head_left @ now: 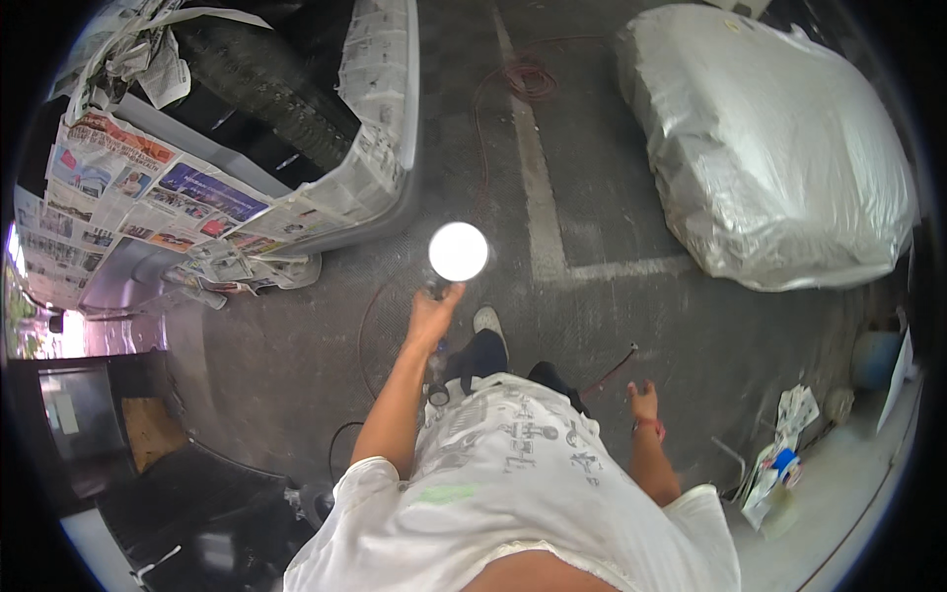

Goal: The person uses a spray gun to apply white paint to a large curved car part, likely a bumper, in a workshop. The person moves around the part to cover different areas and then walks away from the work area.

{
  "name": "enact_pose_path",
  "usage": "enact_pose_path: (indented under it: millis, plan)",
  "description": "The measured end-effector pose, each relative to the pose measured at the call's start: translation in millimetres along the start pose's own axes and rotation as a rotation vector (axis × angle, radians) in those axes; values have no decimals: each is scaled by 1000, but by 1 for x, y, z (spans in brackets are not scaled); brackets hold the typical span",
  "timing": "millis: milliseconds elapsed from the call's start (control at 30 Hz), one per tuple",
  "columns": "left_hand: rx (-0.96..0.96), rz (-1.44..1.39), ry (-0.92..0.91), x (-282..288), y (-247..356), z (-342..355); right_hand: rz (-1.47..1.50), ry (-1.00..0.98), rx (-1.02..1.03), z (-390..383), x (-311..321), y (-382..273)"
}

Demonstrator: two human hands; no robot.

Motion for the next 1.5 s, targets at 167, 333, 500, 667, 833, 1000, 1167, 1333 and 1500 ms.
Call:
enact_pose_path:
  millis: [167, 333, 500, 667, 833, 1000, 1167, 1333, 1500]
  plan:
    - [145, 125, -146, -15, 47, 8, -189, -163, 63, -29, -2, -83]
    - [382, 87, -36, 8, 70, -35, -442, -303, 269, 32, -34, -83]
    - [389, -107, 316, 54, 45, -92, -947, -560, 321, 107, -40, -170]
    - [262, -321, 806, 123, -52, -162, -1002, -436, 797, 172, -52, -322]
    - [329, -660, 1058, 193, -100, -230, -858, -285, 1061, 146, -103, -449]
    - [183, -726, 1372, 280, -168, -298, -907, -394, 1152, 20, -208, -506]
    - [250, -875, 1417, 367, -223, -369, -1099, -678, 1184, -148, -316, -481]
    - [334, -869, 1513, 447, -260, -423, -1300, -751, 1203, -283, -398, -484]
    - [495, -771, 1508, 531, -301, -438, -1253, -612, 1248, -315, -470, -514]
Point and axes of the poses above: each hand's wrist, its own z-axis towards the middle knuckle, its own x-axis out of the back of the hand, y = z × x, the point moved 5 cm from there along z, towards the middle knuckle, and after that the axes turned 5 degrees about -z, right-handed, at the moved point
